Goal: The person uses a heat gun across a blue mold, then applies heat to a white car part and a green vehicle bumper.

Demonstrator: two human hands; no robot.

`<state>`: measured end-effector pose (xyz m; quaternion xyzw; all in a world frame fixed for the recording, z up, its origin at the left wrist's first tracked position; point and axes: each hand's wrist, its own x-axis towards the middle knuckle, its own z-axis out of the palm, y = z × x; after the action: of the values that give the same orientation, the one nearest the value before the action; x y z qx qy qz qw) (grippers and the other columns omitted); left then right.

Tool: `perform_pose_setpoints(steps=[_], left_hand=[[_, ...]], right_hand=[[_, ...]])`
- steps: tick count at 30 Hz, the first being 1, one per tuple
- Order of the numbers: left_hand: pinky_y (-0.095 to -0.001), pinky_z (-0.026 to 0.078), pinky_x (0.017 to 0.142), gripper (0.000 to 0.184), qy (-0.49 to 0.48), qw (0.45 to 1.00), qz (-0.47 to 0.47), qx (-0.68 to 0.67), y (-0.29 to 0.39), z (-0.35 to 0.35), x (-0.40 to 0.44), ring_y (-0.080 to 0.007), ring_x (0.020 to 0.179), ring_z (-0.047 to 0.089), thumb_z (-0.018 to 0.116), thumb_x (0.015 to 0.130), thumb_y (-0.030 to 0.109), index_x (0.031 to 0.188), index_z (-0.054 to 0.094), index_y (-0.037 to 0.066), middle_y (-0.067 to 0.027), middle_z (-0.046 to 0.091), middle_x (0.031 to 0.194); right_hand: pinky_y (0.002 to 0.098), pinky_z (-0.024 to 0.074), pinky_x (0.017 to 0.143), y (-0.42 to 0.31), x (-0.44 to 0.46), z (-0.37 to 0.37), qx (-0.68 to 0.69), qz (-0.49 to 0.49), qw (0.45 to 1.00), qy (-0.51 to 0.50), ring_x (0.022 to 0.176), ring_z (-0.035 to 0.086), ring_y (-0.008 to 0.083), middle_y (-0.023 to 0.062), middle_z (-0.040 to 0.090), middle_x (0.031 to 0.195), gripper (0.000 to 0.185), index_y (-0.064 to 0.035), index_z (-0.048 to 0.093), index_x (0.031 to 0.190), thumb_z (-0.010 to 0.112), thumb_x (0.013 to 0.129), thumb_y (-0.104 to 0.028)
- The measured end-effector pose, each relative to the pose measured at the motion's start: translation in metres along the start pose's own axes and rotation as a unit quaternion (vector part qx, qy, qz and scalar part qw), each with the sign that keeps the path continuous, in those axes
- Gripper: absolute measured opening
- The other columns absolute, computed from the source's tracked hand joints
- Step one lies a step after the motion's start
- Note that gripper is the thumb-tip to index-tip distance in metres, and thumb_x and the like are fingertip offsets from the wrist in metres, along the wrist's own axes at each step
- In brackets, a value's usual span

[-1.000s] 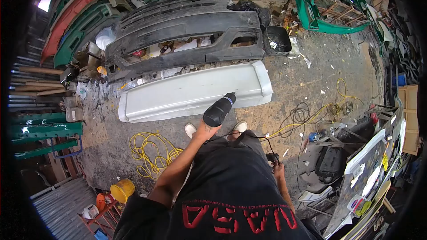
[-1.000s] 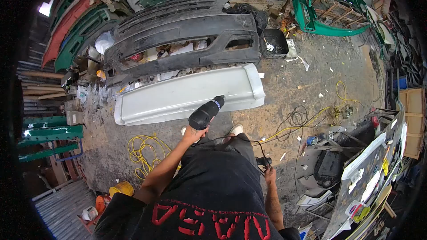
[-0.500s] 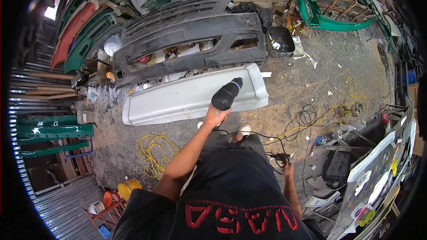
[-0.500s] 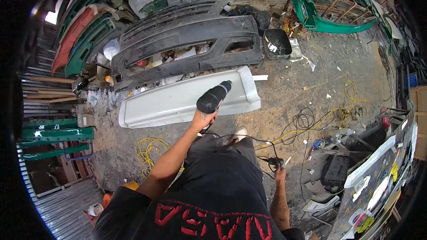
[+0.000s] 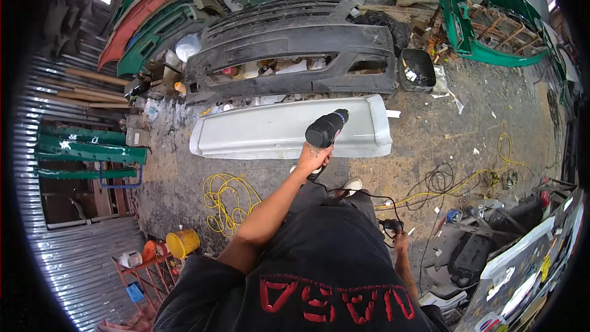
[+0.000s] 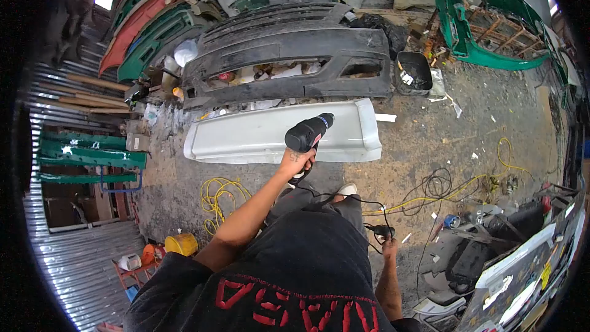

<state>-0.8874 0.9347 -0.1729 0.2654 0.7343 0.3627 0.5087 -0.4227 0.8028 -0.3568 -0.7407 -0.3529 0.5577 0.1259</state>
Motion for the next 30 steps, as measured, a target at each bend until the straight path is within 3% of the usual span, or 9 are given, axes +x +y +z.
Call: perform_pose_setpoints(steps=[3, 13, 18, 20, 23, 25, 28, 29, 30], left_hand=[[-0.0274, 0.044, 0.044, 0.020, 0.022, 0.999, -0.024, -0.003, 0.010, -0.006, -0.003, -0.0128, 0.046, 0.056, 0.063, 0.079, 0.017, 0.069, 0.060, -0.001, -0.0064, 0.062, 0.062], [-0.0277, 0.044, 0.043, 0.014, 0.005, 0.997, 0.004, -0.078, 0.012, 0.001, -0.002, -0.0133, 0.047, 0.055, 0.062, 0.081, 0.013, 0.078, 0.059, -0.001, -0.0076, 0.061, 0.063], [-0.0269, 0.045, 0.040, 0.016, 0.068, 0.991, -0.024, -0.117, 0.002, -0.033, -0.006, -0.0128, 0.045, 0.055, 0.060, 0.080, 0.013, 0.071, 0.058, 0.000, -0.0062, 0.060, 0.060], [-0.0276, 0.045, 0.040, 0.015, 0.109, 0.985, -0.025, -0.128, -0.011, -0.052, -0.006, -0.0130, 0.044, 0.054, 0.060, 0.078, 0.014, 0.071, 0.059, 0.001, -0.0066, 0.060, 0.059], [-0.0274, 0.045, 0.040, 0.014, 0.157, 0.977, -0.011, -0.141, -0.031, -0.084, -0.009, -0.0129, 0.044, 0.054, 0.061, 0.078, 0.015, 0.071, 0.060, 0.002, -0.0066, 0.060, 0.059], [-0.0272, 0.045, 0.040, 0.014, 0.191, 0.972, -0.020, -0.137, -0.037, -0.104, -0.015, -0.0132, 0.044, 0.054, 0.061, 0.076, 0.014, 0.071, 0.060, 0.002, -0.0066, 0.060, 0.059], [-0.0288, 0.045, 0.039, 0.014, 0.221, 0.966, -0.026, -0.134, -0.044, -0.124, -0.025, -0.0153, 0.043, 0.053, 0.059, 0.075, 0.010, 0.086, 0.056, 0.001, -0.0093, 0.059, 0.061], [-0.0280, 0.045, 0.039, 0.011, 0.234, 0.962, -0.014, -0.138, -0.046, -0.127, -0.030, -0.0140, 0.044, 0.054, 0.060, 0.075, 0.012, 0.075, 0.058, 0.001, -0.0075, 0.059, 0.060], [-0.0282, 0.045, 0.039, 0.011, 0.233, 0.962, -0.019, -0.140, -0.046, -0.129, -0.034, -0.0143, 0.044, 0.054, 0.060, 0.076, 0.011, 0.076, 0.058, 0.001, -0.0077, 0.059, 0.060]], right_hand=[[0.0268, 0.0332, 0.039, 0.002, 0.006, 0.001, 0.003, -0.004, 1.000, 0.014, 0.040, 0.044, 0.0120, 0.0022, 0.048, 0.050, 0.045, -0.0052, 0.062, 0.074, 0.047, 0.094, -0.042], [0.0265, 0.0340, 0.037, 0.000, 0.019, 0.003, 0.059, 0.019, 0.998, 0.013, 0.039, 0.044, 0.0120, 0.0018, 0.048, 0.051, 0.048, -0.0033, 0.064, 0.076, 0.047, 0.093, -0.045], [0.0262, 0.0337, 0.037, 0.008, 0.014, 0.015, 0.065, 0.025, 0.997, 0.019, 0.039, 0.043, 0.0118, 0.0016, 0.048, 0.052, 0.048, -0.0050, 0.063, 0.078, 0.046, 0.093, -0.047], [0.0270, 0.0340, 0.036, 0.021, 0.019, 0.019, 0.035, 0.049, 0.998, -0.002, 0.039, 0.042, 0.0132, 0.0019, 0.045, 0.052, 0.050, -0.0066, 0.059, 0.080, 0.045, 0.092, -0.053], [0.0273, 0.0332, 0.035, 0.016, 0.015, 0.027, 0.023, 0.043, 0.999, -0.020, 0.038, 0.041, 0.0130, 0.0015, 0.043, 0.051, 0.050, -0.0066, 0.058, 0.079, 0.045, 0.092, -0.053], [0.0263, 0.0330, 0.037, 0.002, 0.012, 0.034, 0.017, 0.051, 0.998, -0.016, 0.039, 0.043, 0.0120, 0.0018, 0.047, 0.051, 0.045, -0.0068, 0.060, 0.074, 0.047, 0.093, -0.046], [0.0270, 0.0338, 0.038, -0.001, 0.019, 0.038, 0.011, 0.048, 0.998, -0.034, 0.040, 0.044, 0.0120, 0.0021, 0.048, 0.052, 0.045, -0.0061, 0.062, 0.076, 0.048, 0.092, -0.046], [0.0270, 0.0338, 0.038, -0.002, 0.022, 0.039, 0.010, 0.046, 0.998, -0.034, 0.040, 0.044, 0.0120, 0.0021, 0.048, 0.052, 0.045, -0.0061, 0.062, 0.076, 0.048, 0.092, -0.046], [0.0268, 0.0341, 0.038, -0.004, 0.025, 0.042, 0.007, 0.033, 0.999, -0.030, 0.041, 0.044, 0.0119, 0.0023, 0.048, 0.052, 0.045, -0.0058, 0.062, 0.077, 0.048, 0.092, -0.046]])
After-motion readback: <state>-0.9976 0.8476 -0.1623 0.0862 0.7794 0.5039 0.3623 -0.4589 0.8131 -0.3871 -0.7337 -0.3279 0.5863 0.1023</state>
